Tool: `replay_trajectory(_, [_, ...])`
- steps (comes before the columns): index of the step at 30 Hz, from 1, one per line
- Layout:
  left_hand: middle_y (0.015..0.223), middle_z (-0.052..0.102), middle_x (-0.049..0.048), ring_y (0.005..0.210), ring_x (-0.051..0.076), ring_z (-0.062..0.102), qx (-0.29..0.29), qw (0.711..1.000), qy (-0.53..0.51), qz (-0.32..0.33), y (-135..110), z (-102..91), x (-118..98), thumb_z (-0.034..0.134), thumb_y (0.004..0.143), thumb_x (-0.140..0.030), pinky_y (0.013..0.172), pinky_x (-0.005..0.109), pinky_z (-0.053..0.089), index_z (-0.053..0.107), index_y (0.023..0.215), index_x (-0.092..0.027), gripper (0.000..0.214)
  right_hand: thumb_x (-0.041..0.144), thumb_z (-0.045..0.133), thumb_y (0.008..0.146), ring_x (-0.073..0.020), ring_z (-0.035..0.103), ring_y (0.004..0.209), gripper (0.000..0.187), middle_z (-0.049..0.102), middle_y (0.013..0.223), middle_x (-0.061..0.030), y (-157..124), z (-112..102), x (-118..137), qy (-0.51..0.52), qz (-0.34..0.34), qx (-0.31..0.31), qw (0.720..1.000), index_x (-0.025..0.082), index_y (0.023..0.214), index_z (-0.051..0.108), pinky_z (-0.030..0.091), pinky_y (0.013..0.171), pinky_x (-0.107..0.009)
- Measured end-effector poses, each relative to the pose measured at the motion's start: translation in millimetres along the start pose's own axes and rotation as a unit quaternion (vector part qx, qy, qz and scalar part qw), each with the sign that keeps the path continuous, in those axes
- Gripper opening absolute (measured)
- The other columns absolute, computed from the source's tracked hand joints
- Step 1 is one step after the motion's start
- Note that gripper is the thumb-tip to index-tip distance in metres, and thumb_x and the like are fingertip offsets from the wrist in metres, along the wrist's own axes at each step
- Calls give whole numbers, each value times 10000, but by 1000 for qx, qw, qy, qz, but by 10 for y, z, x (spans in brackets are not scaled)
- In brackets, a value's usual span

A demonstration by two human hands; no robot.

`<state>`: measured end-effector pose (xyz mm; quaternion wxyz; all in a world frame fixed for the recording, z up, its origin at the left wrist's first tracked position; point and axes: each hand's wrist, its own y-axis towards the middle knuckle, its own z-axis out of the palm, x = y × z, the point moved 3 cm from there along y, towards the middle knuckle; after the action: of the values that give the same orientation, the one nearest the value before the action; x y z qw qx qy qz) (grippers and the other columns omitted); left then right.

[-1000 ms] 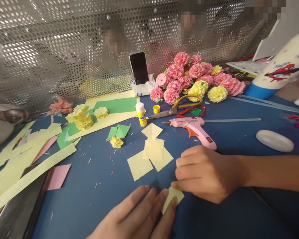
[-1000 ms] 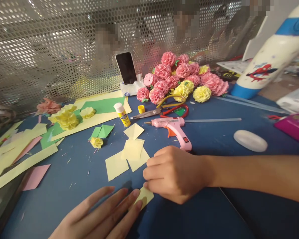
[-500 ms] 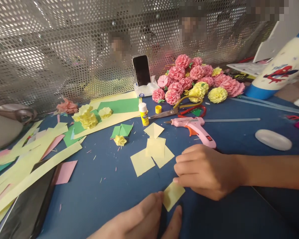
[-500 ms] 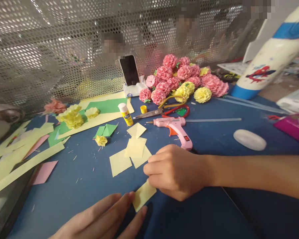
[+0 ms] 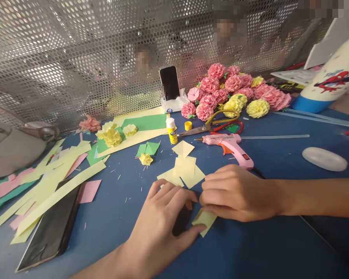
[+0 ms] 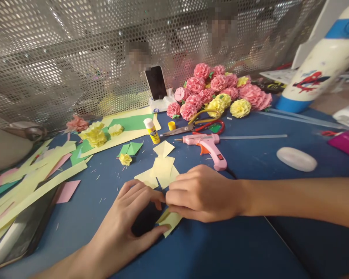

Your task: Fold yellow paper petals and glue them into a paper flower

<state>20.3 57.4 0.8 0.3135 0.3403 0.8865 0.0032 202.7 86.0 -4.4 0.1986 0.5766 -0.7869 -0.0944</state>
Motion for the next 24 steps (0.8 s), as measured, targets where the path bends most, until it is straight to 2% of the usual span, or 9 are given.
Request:
replay_trajectory(3, [873,663,-29,808,164,581,-12,1000,-11,-12,2,-6,5,698,835,-215,896,376,365,576,898,-213,137,216,436,1005,-111,516,618,198,628,726,12,-18,-34,18,55,32,-22,998,176,929,614,299,593,-271])
replay_trajectory(6, [805,664,-47,766,142,589,-28,999,-18,-9,1,-33,6,623,874,-147,914,373,348,594,863,-223,82,182,472,977,-96,528,618,156,649,743,12,-28,-66,25,141,94,-29,985,177,957,627,343,607,-238])
replay_trajectory(9, [801,680,-43,760,138,591,-76,997,14,18,-15,-91,-3,566,882,-73,895,369,343,612,849,-222,159,183,519,940,-90,516,641,115,653,800,-2,-6,-103,31,237,154,-22,959,166,949,633,381,601,-206])
replay_trajectory(12, [832,693,-33,766,144,578,-131,984,93,81,-65,-137,-44,567,885,-64,878,372,337,628,878,-228,175,260,555,941,-92,509,667,129,646,843,-7,27,-120,15,318,212,-22,924,161,916,633,407,604,-198])
replay_trajectory(14, [865,697,-20,768,151,573,-146,973,129,122,-107,-134,-77,581,890,-79,855,365,351,638,914,-235,168,310,593,930,-92,504,681,148,634,866,1,33,-103,-5,357,248,-22,900,168,908,623,417,615,-200])
replay_trajectory(16, [945,689,3,818,160,585,-133,974,120,135,-133,-110,-94,599,897,-99,831,344,386,642,945,-239,154,306,611,921,-96,520,735,134,616,931,3,27,-78,-22,384,271,-28,882,181,970,598,439,664,-206])
replay_trajectory(20, [1186,594,55,1041,175,592,-75,994,-18,77,-117,-59,-73,623,914,-167,878,290,472,610,982,-229,92,235,569,932,-122,571,905,202,563,1020,-11,19,-32,-14,453,280,-23,846,208,1119,497,480,786,-247])
replay_trajectory(22, [1200,576,68,1101,182,578,-77,992,-97,23,-86,-51,-43,641,902,-195,921,289,486,566,983,-216,112,210,582,916,-114,579,882,255,536,988,-3,24,-12,6,500,285,-3,818,210,1144,468,489,757,-235])
replay_trajectory(24, [1126,602,56,1054,177,592,-78,983,-164,-40,-54,-31,-6,642,888,-185,904,296,505,528,988,-216,154,179,608,888,-101,576,850,284,524,972,2,30,5,24,532,293,16,794,204,1135,470,484,727,-215])
